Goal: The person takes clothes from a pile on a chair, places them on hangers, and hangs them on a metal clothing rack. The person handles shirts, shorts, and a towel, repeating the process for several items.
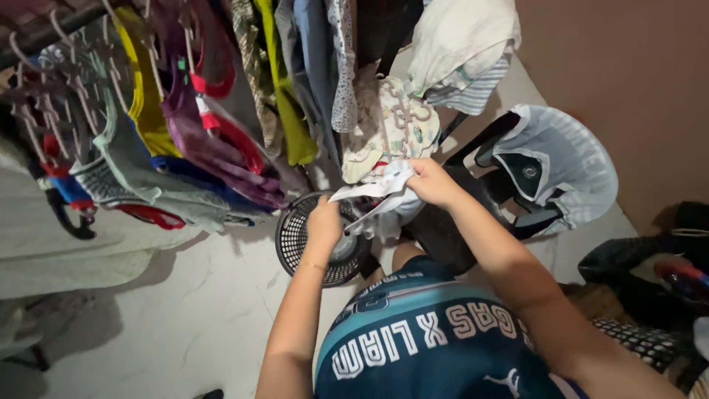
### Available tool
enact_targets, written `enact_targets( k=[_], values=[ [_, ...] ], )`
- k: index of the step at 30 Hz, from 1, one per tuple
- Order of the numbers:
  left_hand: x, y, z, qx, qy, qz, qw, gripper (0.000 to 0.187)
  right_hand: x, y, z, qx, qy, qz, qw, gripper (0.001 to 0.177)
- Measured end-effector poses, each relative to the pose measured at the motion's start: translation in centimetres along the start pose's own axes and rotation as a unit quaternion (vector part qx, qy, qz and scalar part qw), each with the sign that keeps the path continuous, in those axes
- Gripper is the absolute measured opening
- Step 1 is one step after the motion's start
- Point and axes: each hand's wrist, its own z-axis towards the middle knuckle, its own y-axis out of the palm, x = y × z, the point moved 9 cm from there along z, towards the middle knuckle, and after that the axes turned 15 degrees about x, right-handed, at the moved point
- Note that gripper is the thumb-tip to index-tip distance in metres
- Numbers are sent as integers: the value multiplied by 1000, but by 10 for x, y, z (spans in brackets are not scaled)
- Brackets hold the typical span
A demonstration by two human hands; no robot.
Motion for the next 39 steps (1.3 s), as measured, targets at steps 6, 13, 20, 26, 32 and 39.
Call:
enact_targets(
  k=[6,13,20,26,32,39],
  values=[
    [1,-29,8,-8,14,-19,1000,44,100,-37,13,69,138,-60,986,27],
    [72,-53,38,18,-20,-45,999,52,198,-53,34,62,314,76,944,33],
    [84,-46,83,-19,-103,-5,995,61,277,-99,137,242,277,100,924,16],
    [62,-34,101,14,-141,28,990,54,288,-123,197,303,167,-349,871,25],
    [37,-33,98,33,-215,54,975,60,304,-102,227,203,185,-537,798,50],
    [29,-33,89,46,-252,68,964,63,297,-100,219,272,141,-500,810,31]
  ],
)
